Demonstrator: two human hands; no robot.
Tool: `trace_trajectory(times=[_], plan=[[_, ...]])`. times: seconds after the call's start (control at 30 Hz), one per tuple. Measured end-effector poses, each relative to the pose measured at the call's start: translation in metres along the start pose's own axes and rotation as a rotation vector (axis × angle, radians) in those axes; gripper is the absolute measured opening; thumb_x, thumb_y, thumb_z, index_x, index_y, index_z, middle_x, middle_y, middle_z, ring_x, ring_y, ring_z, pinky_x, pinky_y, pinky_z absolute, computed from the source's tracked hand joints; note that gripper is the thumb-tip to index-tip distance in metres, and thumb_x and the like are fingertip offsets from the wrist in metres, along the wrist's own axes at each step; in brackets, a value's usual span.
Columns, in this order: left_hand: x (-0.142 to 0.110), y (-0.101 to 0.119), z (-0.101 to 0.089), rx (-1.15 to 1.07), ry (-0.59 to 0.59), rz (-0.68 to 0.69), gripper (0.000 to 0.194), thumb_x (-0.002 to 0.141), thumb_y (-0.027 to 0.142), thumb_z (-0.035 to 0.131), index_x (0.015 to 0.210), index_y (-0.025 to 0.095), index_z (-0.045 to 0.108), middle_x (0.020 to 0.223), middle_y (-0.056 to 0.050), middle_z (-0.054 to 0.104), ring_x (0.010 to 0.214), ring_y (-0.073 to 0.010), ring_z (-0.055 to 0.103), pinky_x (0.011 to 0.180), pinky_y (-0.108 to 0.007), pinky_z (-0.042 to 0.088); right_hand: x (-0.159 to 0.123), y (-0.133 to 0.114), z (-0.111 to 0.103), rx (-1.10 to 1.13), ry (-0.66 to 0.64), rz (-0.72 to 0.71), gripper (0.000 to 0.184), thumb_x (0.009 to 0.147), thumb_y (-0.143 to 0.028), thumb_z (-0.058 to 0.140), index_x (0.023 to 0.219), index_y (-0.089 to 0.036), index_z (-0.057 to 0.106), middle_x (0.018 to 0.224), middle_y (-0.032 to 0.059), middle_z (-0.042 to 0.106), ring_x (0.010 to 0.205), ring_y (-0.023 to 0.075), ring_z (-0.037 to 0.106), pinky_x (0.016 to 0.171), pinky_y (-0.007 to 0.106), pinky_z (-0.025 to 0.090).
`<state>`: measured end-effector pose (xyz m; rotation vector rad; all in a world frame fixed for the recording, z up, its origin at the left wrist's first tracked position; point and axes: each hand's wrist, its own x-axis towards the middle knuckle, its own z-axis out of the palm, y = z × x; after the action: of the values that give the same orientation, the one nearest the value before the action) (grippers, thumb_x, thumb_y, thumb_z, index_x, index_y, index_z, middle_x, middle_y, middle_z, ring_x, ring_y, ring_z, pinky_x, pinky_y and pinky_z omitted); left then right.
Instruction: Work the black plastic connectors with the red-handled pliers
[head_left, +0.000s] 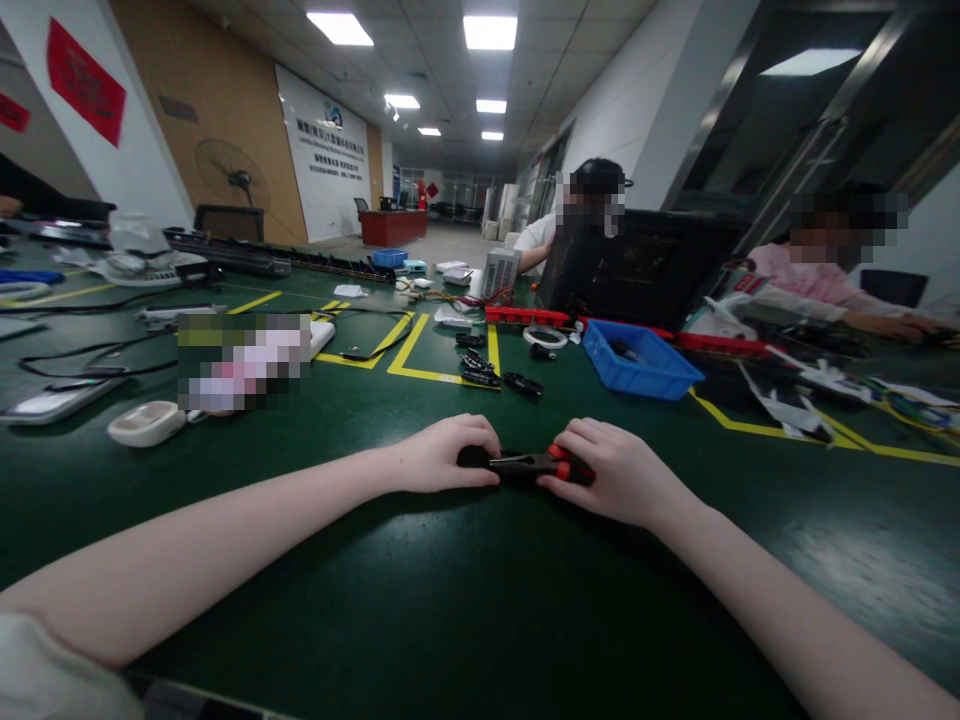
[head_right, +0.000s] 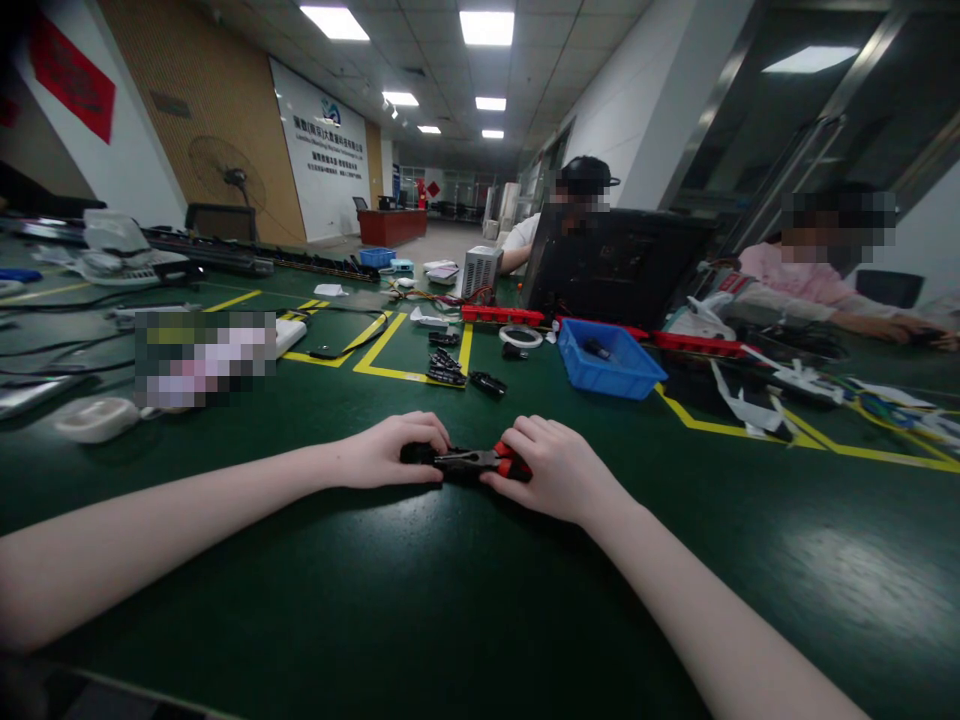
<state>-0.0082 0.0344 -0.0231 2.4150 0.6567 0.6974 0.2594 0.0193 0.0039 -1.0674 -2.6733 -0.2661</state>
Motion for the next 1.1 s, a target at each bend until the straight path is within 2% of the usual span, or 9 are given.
trace_trajectory(times=[0.3, 0.53, 0.7, 1.1], plan=[[0.0001, -0.0004, -0.0006, -0.001, -0.008, 0.028, 0.015, 0.087, 0.027, 0.066, 0.098, 0.016, 0.063, 0.108, -0.008, 0.06, 0.101, -0.0207, 0.058, 0.09, -0.034, 0.046, 0.0003, -0.0004, -0.0003, -0.031, 0.041, -0.024, 0.038, 0.086, -0.055, 0.057, 0.087, -0.017, 0.062, 0.086, 0.0099, 0.063, 0.074, 0.0208, 0.057, 0.065, 0.033, 0.044], [-0.0003, -0.0006, -0.0004, 0.002, -0.006, 0.008, 0.018, 0.085, 0.029, 0.069, 0.098, 0.017, 0.064, 0.107, -0.007, 0.06, 0.099, -0.0208, 0.059, 0.089, -0.035, 0.047, 0.001, -0.0015, 0.0, 0.046, -0.002, 0.008, 0.033, 0.095, -0.043, 0.044, 0.086, -0.018, 0.062, 0.082, 0.0082, 0.062, 0.071, 0.0186, 0.057, 0.062, 0.03, 0.042], [-0.0006, -0.0032, 0.0012, -0.026, 0.053, 0.015, 0.017, 0.083, 0.026, 0.071, 0.096, 0.017, 0.064, 0.109, -0.007, 0.059, 0.1, -0.0199, 0.06, 0.09, -0.034, 0.048, 0.0006, -0.0022, -0.0011, 0.094, -0.018, 0.038, 0.033, 0.099, -0.034, 0.037, 0.088, -0.017, 0.063, 0.082, 0.0074, 0.063, 0.071, 0.0169, 0.058, 0.063, 0.029, 0.043], [-0.0015, 0.0011, 0.0, -0.011, 0.029, -0.035, 0.018, 0.083, 0.028, 0.07, 0.094, 0.017, 0.064, 0.109, -0.007, 0.058, 0.1, -0.0204, 0.06, 0.093, -0.037, 0.049, 0.0011, -0.0036, 0.0012, 0.129, -0.017, 0.065, 0.033, 0.099, -0.031, 0.036, 0.086, -0.018, 0.063, 0.08, 0.0058, 0.063, 0.07, 0.0162, 0.058, 0.062, 0.028, 0.042]])
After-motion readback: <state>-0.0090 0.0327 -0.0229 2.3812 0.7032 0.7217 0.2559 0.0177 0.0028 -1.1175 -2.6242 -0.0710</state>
